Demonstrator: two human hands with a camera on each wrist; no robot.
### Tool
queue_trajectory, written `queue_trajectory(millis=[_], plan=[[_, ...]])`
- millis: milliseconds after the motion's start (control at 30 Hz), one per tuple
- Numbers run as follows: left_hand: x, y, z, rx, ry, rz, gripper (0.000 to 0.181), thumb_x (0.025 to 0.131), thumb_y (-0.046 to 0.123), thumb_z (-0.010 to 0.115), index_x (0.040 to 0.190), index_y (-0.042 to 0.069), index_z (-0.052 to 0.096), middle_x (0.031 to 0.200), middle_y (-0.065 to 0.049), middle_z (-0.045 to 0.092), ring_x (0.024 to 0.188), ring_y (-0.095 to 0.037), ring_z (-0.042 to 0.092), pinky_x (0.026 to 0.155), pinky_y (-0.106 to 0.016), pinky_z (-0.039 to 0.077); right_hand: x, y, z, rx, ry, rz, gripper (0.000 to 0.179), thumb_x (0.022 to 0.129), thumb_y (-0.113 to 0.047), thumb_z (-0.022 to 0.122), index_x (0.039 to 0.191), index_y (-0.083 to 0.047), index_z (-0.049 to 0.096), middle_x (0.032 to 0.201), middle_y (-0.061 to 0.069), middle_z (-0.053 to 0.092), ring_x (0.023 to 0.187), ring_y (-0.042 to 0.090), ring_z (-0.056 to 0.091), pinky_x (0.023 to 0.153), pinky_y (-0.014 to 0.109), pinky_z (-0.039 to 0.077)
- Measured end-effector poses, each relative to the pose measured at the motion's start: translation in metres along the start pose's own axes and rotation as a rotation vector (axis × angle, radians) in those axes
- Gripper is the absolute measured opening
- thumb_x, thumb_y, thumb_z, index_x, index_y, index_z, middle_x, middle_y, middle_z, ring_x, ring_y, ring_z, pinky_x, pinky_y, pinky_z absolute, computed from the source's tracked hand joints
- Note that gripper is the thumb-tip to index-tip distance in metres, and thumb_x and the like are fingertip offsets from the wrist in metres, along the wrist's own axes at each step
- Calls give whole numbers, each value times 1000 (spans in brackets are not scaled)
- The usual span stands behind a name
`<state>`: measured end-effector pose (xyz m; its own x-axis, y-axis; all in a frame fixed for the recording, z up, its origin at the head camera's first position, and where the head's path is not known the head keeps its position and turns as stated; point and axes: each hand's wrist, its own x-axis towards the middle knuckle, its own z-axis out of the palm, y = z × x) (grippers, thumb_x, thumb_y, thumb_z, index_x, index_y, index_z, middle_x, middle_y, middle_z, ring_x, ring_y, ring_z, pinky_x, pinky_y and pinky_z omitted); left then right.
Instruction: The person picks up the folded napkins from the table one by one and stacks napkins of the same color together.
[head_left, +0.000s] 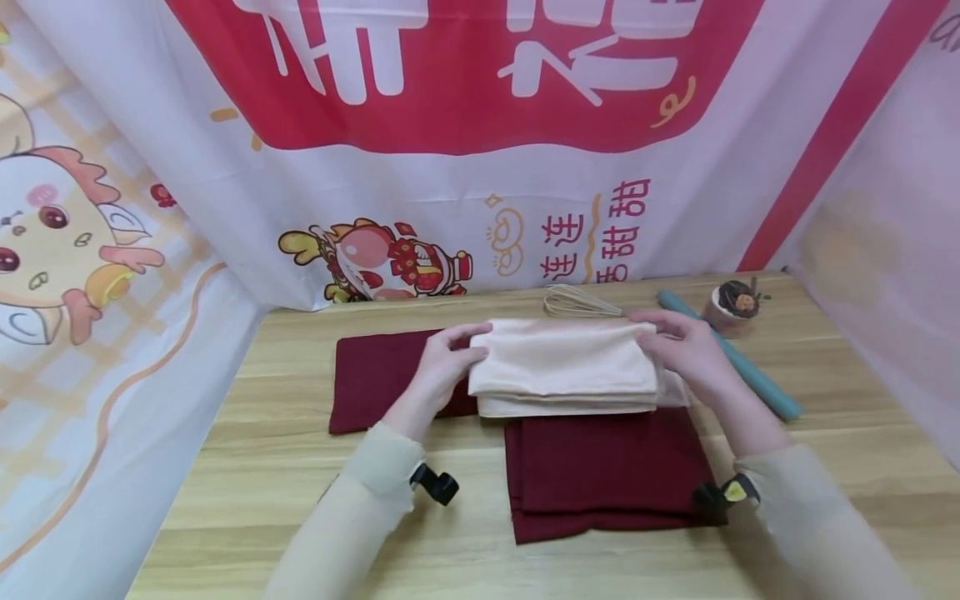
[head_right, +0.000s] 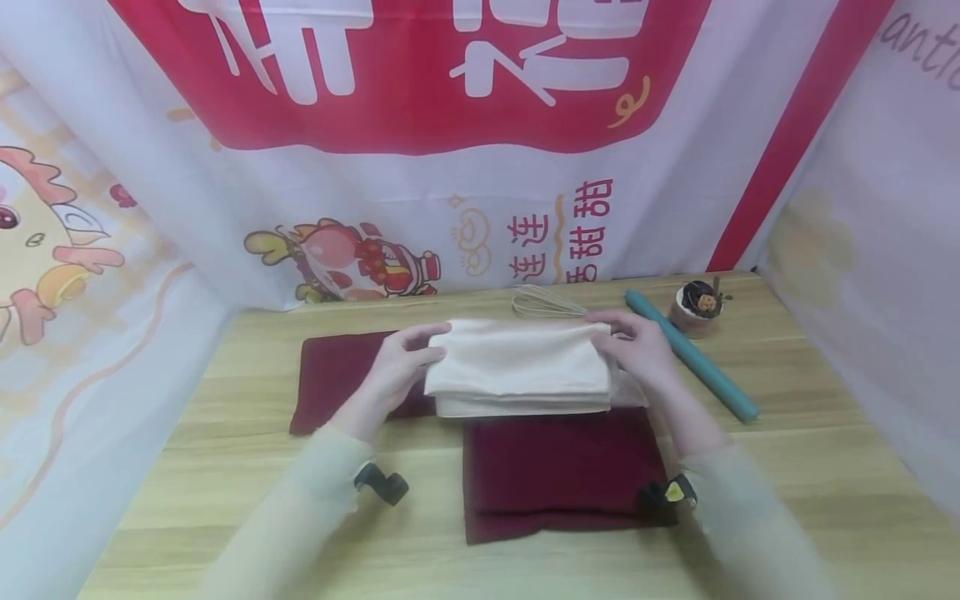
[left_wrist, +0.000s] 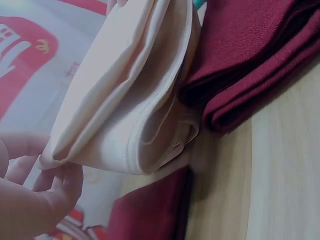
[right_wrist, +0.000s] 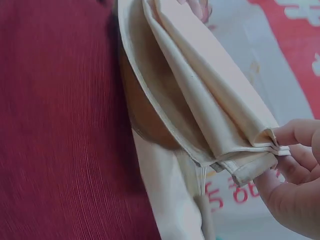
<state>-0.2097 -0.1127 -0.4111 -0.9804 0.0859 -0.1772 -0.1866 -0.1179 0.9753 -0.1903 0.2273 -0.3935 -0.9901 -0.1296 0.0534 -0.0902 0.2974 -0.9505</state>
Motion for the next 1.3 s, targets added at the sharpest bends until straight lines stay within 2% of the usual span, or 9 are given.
queue_trajectory(millis=[200,367,500,600,700,800,933,1067,1300], plan=[[19,-14,21,0,0,-5,38,82,-11,64,118,-1,66,120,-16,59,76,-12,62,64,-24,53,14,20,-15,-14,8,110,49,95,-22,60,137,1,48,118,18,53,86,6,56,71,22,52],[29,-25,32,26,-8,1,43,80,-12,63,122,-2,63,113,-15,60,61,-7,54,54,-21,45,20,34,-21,-58,21,124,49,96,-18,59,138,2,46,127,27,53,86,4,58,74,19,50],[34,-33,39,60,-30,4,47,80,-13,63,125,0,61,110,-19,62,62,-9,55,53,-20,45,23,44,-24,-153,45,118,47,95,-16,59,137,1,49,126,28,53,97,16,56,75,17,46],[35,-38,42,119,-32,23,48,80,-14,63,125,2,61,116,-19,60,79,-14,61,64,-21,49,26,50,-26,-202,44,123,48,94,-14,59,138,1,47,132,30,48,112,31,49,84,26,45],[33,-39,42,172,-38,32,48,80,-14,64,126,2,60,125,-18,55,96,-24,61,71,-25,50,28,54,-28,-264,28,113,50,93,-10,60,140,1,45,136,32,43,121,43,44,95,43,43],[32,-44,40,183,-43,32,49,80,-14,65,126,2,60,125,-19,54,102,-29,60,69,-28,50,29,56,-28,-300,7,89,52,91,-5,60,140,1,44,137,32,42,122,48,43,98,54,40],[34,-51,37,207,-18,37,48,78,-11,69,123,5,62,119,-17,59,99,-26,61,66,-27,50,27,54,-27,-304,-16,78,55,89,0,60,141,3,42,138,31,42,121,49,43,95,52,43],[27,-45,35,270,-1,46,48,77,-9,70,122,5,63,119,-13,59,103,-27,60,72,-28,54,24,51,-27,-338,-34,61,56,87,2,61,140,5,42,135,33,44,118,49,46,85,47,50],[3,-33,24,359,-48,132,47,80,-7,67,125,0,58,122,-18,57,105,-33,61,79,-34,55,7,42,-28,-397,-60,-104,56,84,6,63,135,14,42,135,34,44,115,54,45,94,60,41]])
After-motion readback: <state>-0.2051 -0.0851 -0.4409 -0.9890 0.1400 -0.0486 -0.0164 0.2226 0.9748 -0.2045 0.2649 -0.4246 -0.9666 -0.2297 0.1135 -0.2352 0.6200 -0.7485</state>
